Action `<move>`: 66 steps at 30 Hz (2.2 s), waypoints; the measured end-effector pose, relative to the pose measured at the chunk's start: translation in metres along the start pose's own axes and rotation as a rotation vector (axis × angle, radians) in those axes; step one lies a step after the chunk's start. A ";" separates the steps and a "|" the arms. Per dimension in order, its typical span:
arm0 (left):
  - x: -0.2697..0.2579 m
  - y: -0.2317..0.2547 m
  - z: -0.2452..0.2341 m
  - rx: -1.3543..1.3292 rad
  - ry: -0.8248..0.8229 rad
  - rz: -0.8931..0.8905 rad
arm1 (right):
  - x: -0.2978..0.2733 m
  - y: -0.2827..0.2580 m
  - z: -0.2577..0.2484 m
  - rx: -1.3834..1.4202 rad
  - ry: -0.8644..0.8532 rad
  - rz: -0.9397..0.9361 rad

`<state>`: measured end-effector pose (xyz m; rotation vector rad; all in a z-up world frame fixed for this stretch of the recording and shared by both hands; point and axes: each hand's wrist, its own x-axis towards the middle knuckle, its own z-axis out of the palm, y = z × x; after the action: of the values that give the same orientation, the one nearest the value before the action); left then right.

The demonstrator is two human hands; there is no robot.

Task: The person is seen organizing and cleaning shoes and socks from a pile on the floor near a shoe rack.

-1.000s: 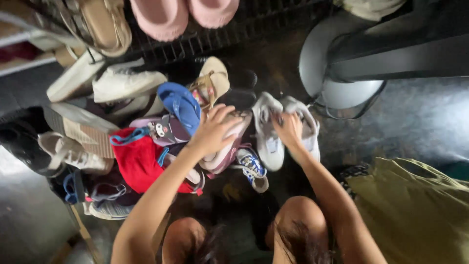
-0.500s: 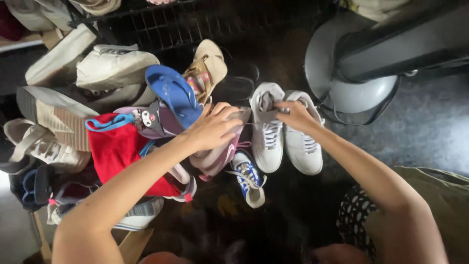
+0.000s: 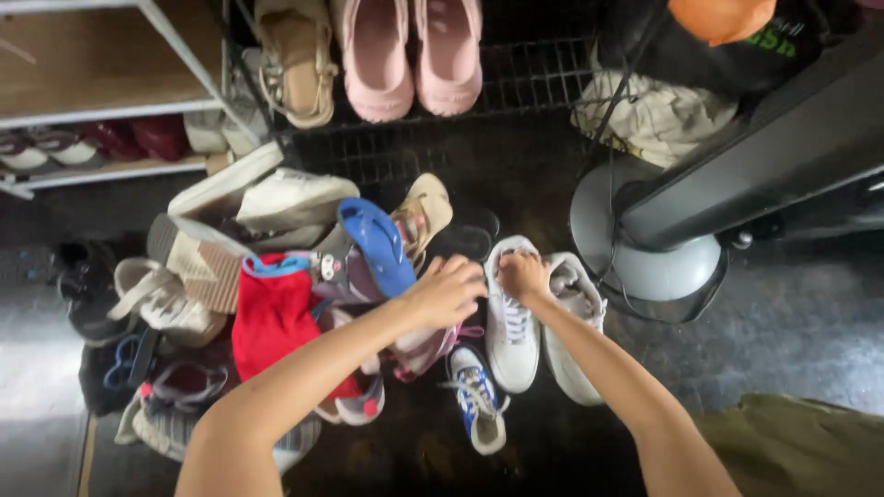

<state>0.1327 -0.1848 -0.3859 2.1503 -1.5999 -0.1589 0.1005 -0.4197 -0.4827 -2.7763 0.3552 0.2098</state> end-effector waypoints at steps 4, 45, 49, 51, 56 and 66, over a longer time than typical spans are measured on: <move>-0.011 0.005 -0.008 -0.071 0.027 -0.155 | 0.010 0.025 0.035 -0.081 0.179 -0.047; -0.077 -0.030 -0.066 -0.447 0.650 -0.394 | -0.001 0.051 -0.178 0.760 0.154 -0.085; -0.085 -0.032 -0.063 -0.540 0.596 -0.516 | -0.023 0.071 -0.132 -0.192 0.080 -0.295; -0.087 -0.034 -0.061 -0.530 0.576 -0.543 | -0.045 0.068 -0.122 -0.411 0.041 -0.180; -0.088 -0.038 -0.058 -0.516 0.636 -0.498 | -0.051 0.105 -0.082 -0.651 0.225 -0.496; -0.075 -0.027 -0.065 -0.599 0.673 -0.565 | -0.015 0.088 -0.151 -0.127 0.197 -0.588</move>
<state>0.1559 -0.0900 -0.3520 1.8227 -0.4676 -0.0607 0.0778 -0.5490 -0.3662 -2.8874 -0.4478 -0.1902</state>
